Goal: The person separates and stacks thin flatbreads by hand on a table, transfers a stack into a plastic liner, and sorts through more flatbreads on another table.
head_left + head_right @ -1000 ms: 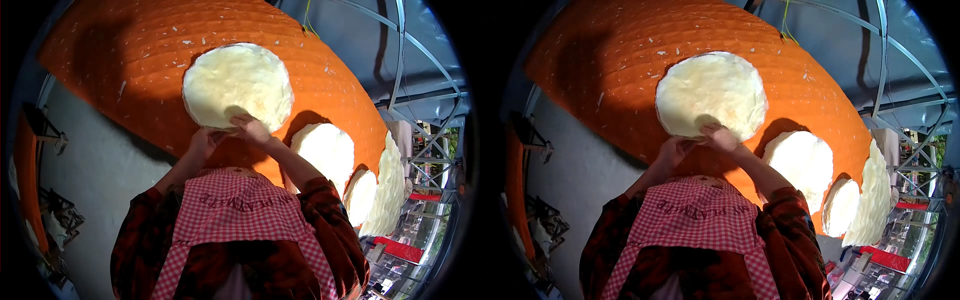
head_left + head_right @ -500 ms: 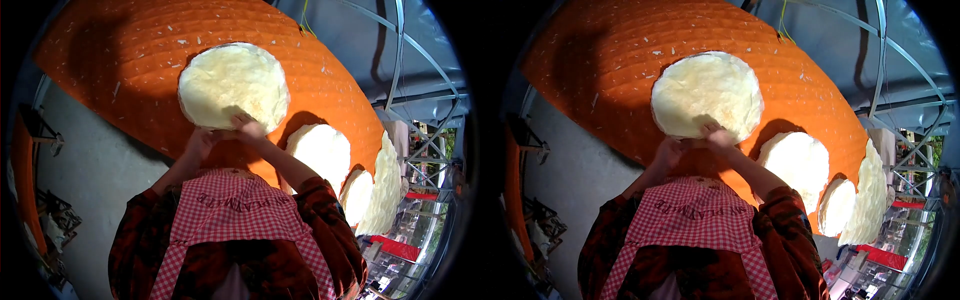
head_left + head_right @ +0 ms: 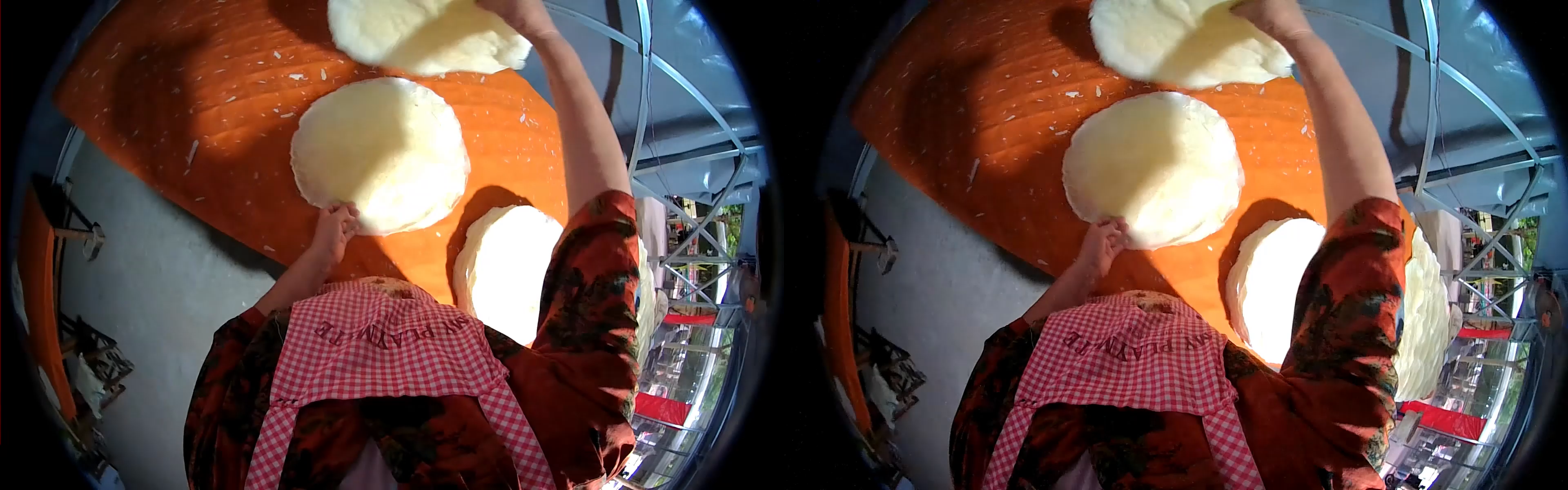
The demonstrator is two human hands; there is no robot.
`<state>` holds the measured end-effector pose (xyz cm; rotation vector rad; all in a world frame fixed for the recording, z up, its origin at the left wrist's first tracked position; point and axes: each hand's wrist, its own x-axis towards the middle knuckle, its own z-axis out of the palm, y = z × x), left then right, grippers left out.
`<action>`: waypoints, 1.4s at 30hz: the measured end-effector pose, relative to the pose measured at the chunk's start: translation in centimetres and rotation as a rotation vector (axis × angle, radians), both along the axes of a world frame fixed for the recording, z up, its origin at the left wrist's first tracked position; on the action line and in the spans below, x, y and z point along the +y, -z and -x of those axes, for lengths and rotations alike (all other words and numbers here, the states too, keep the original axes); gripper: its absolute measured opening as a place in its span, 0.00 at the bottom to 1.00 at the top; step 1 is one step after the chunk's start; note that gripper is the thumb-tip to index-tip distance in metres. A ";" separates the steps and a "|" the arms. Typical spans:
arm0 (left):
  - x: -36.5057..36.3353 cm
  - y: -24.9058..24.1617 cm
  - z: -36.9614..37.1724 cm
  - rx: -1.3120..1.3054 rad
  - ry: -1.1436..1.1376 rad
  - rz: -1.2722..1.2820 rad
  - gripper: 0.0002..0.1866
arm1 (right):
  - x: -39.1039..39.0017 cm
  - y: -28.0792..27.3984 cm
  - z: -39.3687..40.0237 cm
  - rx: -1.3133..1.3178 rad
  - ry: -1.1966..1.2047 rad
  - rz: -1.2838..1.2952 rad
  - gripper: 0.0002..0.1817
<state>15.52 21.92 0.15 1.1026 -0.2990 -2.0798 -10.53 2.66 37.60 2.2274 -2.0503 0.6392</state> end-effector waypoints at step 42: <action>-5.4 -6.8 -7.2 0.194 -0.079 0.293 0.27 | 11.7 6.9 -0.8 -1.002 0.086 -0.357 0.13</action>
